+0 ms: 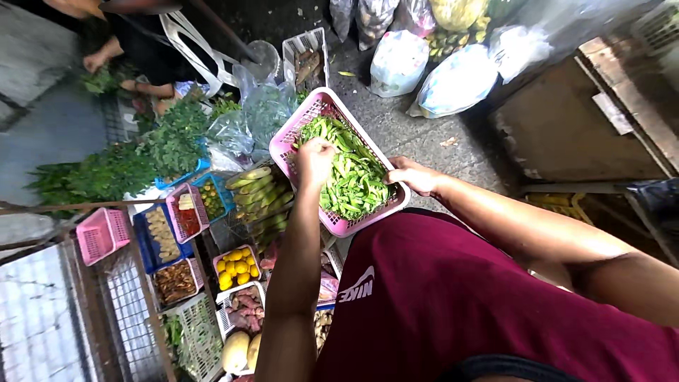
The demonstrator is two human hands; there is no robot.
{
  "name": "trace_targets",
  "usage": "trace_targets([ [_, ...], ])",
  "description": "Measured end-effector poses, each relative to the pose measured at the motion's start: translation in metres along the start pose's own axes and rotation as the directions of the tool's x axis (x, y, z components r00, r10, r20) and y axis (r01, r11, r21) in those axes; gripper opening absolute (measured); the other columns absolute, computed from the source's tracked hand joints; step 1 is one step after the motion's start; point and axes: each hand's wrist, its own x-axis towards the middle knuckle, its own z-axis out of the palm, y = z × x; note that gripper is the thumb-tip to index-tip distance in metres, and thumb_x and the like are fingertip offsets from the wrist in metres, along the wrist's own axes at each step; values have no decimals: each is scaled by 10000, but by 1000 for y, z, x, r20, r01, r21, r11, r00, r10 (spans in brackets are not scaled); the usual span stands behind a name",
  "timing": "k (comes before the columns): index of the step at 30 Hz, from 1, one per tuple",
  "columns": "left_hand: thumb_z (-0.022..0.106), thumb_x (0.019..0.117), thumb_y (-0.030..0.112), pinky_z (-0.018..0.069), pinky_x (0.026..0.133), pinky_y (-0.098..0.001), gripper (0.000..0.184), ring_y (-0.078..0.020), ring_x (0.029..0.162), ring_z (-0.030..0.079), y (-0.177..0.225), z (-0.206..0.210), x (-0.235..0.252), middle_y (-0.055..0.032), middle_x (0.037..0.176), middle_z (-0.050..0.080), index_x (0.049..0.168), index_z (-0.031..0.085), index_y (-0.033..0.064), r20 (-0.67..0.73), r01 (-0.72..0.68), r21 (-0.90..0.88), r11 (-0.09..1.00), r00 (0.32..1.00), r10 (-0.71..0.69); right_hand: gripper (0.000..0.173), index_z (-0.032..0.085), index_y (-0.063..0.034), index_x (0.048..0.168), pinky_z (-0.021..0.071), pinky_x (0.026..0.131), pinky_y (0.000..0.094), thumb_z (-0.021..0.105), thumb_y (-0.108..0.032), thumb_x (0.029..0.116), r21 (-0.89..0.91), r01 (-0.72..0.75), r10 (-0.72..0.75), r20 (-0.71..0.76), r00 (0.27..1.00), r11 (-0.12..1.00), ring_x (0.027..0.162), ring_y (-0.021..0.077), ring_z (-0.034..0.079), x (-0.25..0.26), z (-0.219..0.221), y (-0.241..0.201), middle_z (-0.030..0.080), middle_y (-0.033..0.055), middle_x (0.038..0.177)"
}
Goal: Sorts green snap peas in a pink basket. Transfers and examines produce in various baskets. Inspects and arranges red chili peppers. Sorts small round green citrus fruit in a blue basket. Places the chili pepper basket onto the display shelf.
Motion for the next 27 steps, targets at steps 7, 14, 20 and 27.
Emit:
trace_targets([
  [7,490,946,58,415,488,-211,193,-65,557,508,-11,-40,-16,9,746,601,1077,631,67,-49,-101,-540,836,995,88,441,693,-103,1144,606,701,346,691,-308,753,6,-10,10,-9,1000,1000,789,123,708,0,-1,-2,737,39,923],
  [14,653,976,305,541,921,-616,257,-335,1065,699,4,-3,-21,-128,1078,744,1138,748,129,219,-18,451,892,971,-91,438,705,-94,1127,613,707,370,698,-328,756,-18,-3,3,1,1000,1000,795,147,716,2,2,-5,741,59,925],
  [20,652,978,328,559,875,-605,317,-348,1045,710,10,10,-28,-130,1083,748,1262,708,197,233,-61,566,822,968,-89,449,703,-92,1155,612,725,378,687,-306,760,-70,1,-3,-19,1000,998,817,150,721,2,9,-6,747,64,945],
  [27,679,963,424,559,829,-627,366,-382,1013,706,8,7,-32,-170,1025,739,1132,743,106,200,-15,616,788,970,-138,481,694,-83,1149,613,718,399,709,-327,734,-100,-10,9,-6,1000,995,811,169,723,3,12,-4,743,77,938],
])
